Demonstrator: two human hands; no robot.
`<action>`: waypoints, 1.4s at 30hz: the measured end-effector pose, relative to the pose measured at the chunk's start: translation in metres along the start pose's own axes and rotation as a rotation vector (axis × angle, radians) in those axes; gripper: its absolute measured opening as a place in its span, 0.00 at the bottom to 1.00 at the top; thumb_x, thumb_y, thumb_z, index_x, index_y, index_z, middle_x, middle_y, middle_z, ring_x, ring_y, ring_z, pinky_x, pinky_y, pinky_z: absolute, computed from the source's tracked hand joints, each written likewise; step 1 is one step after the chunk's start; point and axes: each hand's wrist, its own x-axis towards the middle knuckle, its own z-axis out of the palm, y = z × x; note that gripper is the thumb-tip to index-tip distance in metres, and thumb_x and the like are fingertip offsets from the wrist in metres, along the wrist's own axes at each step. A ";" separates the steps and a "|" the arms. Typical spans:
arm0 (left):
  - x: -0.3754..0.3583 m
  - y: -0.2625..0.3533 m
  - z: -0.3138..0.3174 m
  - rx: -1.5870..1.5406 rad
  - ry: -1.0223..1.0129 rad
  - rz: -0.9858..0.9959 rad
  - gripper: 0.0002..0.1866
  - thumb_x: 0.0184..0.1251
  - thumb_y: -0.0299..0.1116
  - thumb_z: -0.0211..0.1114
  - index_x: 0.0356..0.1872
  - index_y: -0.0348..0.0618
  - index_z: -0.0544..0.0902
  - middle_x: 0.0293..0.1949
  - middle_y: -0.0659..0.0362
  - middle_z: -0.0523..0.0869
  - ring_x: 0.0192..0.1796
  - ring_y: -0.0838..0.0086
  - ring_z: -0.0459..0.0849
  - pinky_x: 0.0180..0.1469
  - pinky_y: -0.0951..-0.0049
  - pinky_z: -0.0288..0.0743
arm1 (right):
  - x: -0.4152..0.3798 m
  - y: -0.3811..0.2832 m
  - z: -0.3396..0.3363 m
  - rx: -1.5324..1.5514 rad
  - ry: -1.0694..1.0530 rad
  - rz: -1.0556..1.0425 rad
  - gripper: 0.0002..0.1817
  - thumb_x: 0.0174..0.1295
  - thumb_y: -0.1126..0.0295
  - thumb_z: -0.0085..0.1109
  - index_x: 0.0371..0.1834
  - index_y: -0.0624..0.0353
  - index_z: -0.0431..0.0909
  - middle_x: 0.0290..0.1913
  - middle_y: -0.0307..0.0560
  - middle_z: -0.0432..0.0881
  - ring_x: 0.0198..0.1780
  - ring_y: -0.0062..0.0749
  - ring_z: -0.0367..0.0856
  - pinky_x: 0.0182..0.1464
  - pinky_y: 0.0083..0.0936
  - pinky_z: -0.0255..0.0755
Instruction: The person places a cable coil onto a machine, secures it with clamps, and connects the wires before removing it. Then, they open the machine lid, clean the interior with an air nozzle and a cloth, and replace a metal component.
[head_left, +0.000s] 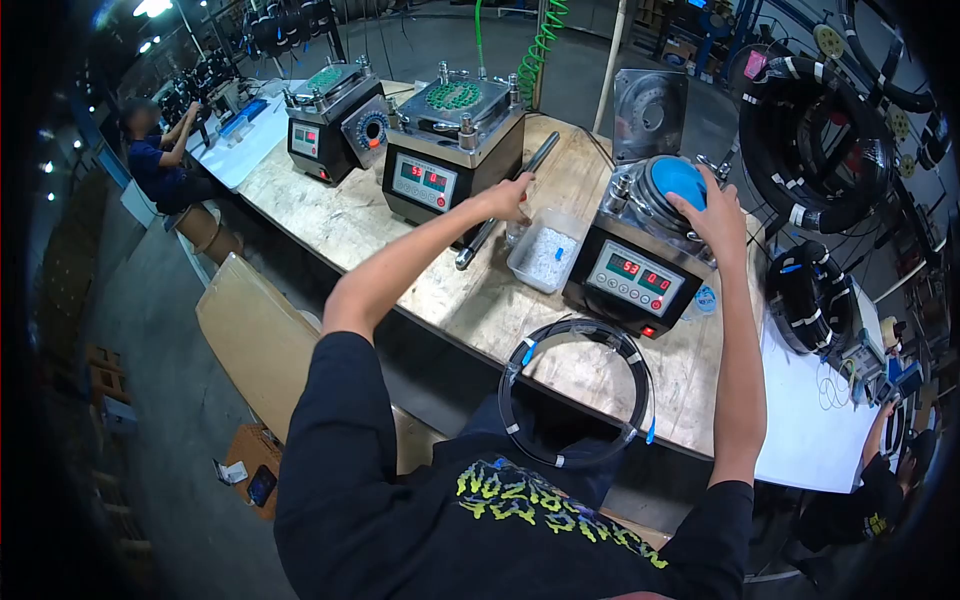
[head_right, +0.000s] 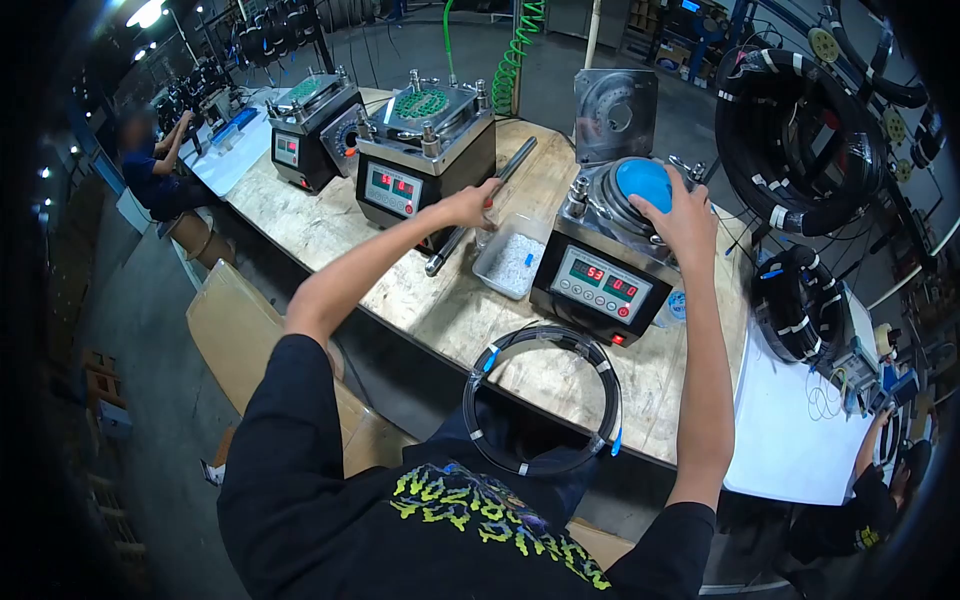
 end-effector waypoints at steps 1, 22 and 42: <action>-0.002 -0.015 0.018 -0.135 0.097 0.013 0.48 0.50 0.45 0.86 0.71 0.46 0.69 0.49 0.45 0.90 0.55 0.48 0.88 0.59 0.54 0.81 | -0.001 0.000 0.000 0.004 -0.007 0.005 0.47 0.57 0.31 0.68 0.77 0.41 0.72 0.54 0.69 0.79 0.56 0.65 0.84 0.56 0.50 0.79; 0.028 0.280 -0.090 -0.658 0.238 0.566 0.28 0.59 0.36 0.83 0.57 0.31 0.82 0.44 0.48 0.90 0.45 0.69 0.93 0.43 0.72 0.84 | 0.005 0.009 -0.016 0.646 0.274 -0.245 0.43 0.57 0.57 0.80 0.74 0.61 0.70 0.69 0.61 0.75 0.69 0.52 0.76 0.67 0.39 0.74; 0.053 0.221 -0.012 -0.641 0.919 0.267 0.34 0.55 0.14 0.63 0.67 0.41 0.72 0.66 0.42 0.66 0.73 0.49 0.64 0.77 0.58 0.59 | 0.031 -0.037 -0.036 -0.519 0.399 -0.737 0.07 0.61 0.66 0.63 0.37 0.51 0.90 0.64 0.43 0.79 0.73 0.36 0.70 0.63 0.57 0.67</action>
